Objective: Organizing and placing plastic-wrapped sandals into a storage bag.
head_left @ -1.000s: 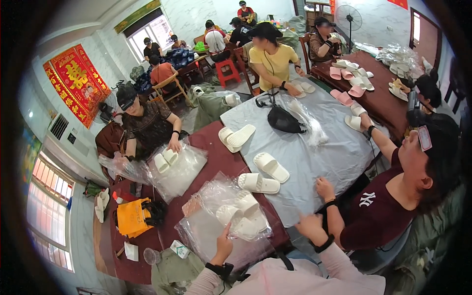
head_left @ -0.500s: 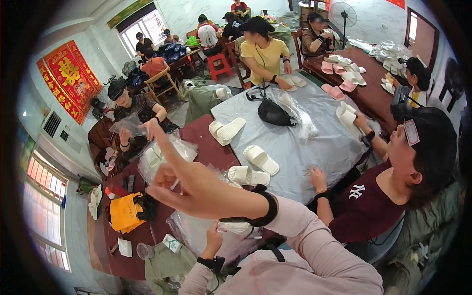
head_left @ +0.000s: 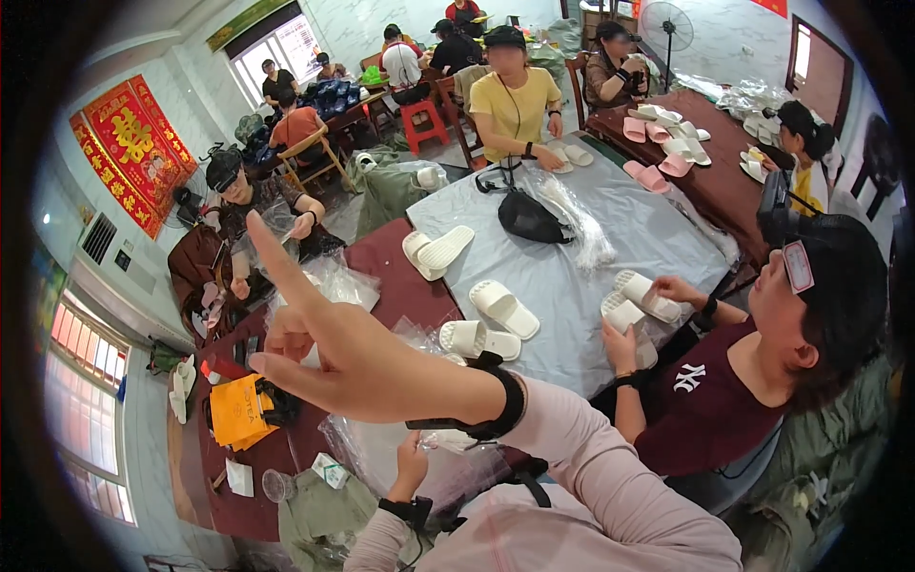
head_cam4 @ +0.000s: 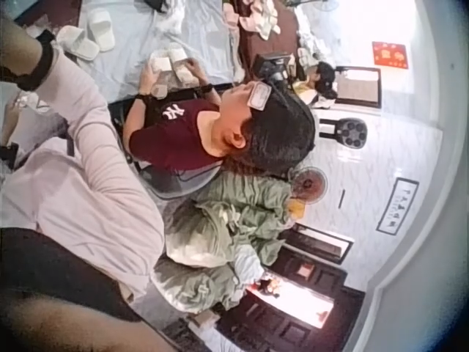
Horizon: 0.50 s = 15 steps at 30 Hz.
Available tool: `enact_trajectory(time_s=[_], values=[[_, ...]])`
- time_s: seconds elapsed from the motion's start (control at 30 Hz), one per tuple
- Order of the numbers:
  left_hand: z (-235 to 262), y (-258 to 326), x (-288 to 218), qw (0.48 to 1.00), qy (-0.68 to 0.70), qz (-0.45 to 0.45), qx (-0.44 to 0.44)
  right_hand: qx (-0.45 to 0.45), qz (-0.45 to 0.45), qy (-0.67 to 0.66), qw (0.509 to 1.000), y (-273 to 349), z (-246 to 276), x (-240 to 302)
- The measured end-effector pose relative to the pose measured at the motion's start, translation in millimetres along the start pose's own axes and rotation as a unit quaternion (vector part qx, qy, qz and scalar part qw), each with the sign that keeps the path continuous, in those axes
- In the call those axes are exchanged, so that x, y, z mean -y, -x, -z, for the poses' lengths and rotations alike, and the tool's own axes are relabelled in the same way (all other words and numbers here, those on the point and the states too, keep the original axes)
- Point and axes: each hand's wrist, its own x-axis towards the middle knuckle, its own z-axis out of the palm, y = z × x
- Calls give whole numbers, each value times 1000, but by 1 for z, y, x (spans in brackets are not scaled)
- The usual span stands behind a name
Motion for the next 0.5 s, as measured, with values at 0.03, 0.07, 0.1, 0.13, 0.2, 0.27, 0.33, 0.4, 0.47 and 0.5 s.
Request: enact_trajectory(time_s=[0.03, 0.07, 0.1, 0.13, 0.2, 0.27, 0.33, 0.4, 0.47, 0.5], values=[[1, 1, 1, 999, -25, 20, 2, 1, 1, 0, 1000, 1, -1, -1], [0, 0, -4, 1000, -25, 19, 2, -1, 16, -2, 1000, 2, -1, -5], [0, 1, -10, 999, -35, 25, 4, -3, 31, -4, 999, 2, -1, -9], [-1, 0, -13, 998, -45, 31, 6, -4, 32, -3, 999, 2, 1, -12], [0, 0, -13, 999, -47, 18, 4, -14, 28, 5, 999, 4, 0, -16], [0, 0, -11, 999, -48, 5, 0, -19, 23, 6, 1000, 5, 0, -16], [1, 1, -8, 999, -38, -11, -15, -21, 18, 8, 1000, 6, -3, -16], [-1, -1, -9, 1000, -16, -2, -8, -32, 32, 14, 999, 6, 2, -20], [-3, -2, -12, 1000, 5, 7, -2, -30, 39, 10, 999, 5, 3, -22], [-3, -2, -15, 1000, -3, 4, 0, -25, 46, 4, 999, 5, 3, -22]])
